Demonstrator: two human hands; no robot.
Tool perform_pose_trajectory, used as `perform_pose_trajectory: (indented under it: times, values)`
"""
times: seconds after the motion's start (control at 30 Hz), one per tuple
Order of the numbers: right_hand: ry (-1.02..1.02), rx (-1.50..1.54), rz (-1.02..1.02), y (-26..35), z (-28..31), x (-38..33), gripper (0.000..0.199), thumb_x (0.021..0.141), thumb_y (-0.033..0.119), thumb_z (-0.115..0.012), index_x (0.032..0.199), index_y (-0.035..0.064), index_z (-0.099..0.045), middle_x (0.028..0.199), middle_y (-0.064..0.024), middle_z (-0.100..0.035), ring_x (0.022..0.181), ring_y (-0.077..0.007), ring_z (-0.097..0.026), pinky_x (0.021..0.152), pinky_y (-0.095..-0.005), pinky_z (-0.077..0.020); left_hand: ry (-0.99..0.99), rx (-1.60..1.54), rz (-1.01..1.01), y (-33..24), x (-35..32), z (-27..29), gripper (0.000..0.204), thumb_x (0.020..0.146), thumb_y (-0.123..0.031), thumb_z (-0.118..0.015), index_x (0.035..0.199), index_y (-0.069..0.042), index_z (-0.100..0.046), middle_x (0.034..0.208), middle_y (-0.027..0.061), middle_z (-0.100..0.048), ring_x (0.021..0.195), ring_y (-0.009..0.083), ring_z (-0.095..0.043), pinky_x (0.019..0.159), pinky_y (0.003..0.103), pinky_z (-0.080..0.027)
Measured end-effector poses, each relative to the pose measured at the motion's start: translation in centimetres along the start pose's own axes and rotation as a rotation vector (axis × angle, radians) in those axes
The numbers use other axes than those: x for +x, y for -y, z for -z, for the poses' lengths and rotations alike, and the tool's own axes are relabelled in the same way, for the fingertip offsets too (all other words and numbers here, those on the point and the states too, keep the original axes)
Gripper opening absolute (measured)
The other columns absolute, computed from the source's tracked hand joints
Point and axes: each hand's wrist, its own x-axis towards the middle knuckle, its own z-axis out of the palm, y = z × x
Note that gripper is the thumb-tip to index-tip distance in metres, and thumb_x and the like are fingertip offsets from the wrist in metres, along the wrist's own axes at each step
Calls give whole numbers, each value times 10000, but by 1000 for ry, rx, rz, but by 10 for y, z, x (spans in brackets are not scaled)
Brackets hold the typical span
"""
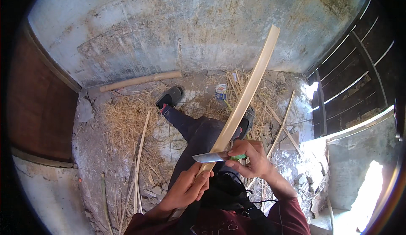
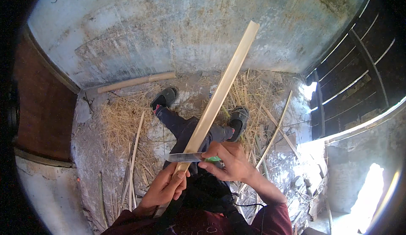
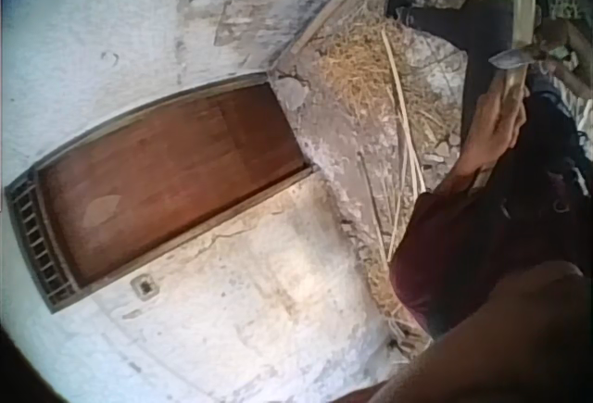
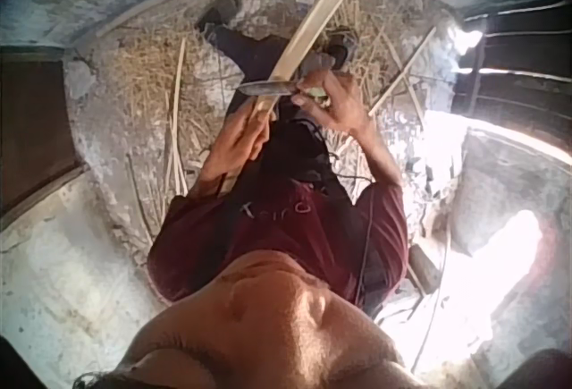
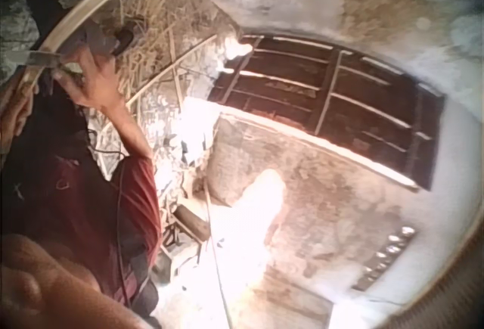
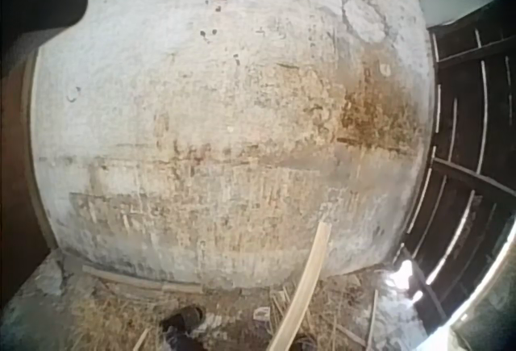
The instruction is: The person uses a knife to shave and smooth the surface of a long, thin wooden piece.
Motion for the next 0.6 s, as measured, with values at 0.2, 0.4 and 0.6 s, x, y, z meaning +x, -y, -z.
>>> perform_pose_trajectory:
  times: [0.2, 0.4, 0.6]
  values:
    - [-97, -57, 111, -4, -8, -1, 360, 807, 278, -928, 948, 72, -668, 789, -81, -700, 616, -254, -682, 520, -353, -503, 49, -14, 2, 2, 1, 3, 321, 1170, -259, -413, 1220, 28, -549, 662, 11, -522, 445, 53, -467, 443, 247, -399]
    - [-201, -104, 182, -5, -14, 1, 297, 796, 266, -932, 852, 98, -694, 727, -62, -673, 529, -202, -636, 461, -326, -462, 71, -9, 46, 2, 1, 5, 381, 1176, -318, -391, 1068, 8, -557, 602, 13, -504, 439, 64, -470, 438, 257, -409]
    - [-230, -150, 224, -2, -14, -1, 288, 797, 248, -932, 808, 98, -686, 692, -64, -665, 514, -201, -633, 448, -316, -462, 119, -74, 86, 4, -1, 4, 452, 1178, -396, -355, 967, -33, -524, 585, 17, -500, 444, 82, -473, 451, 264, -431]
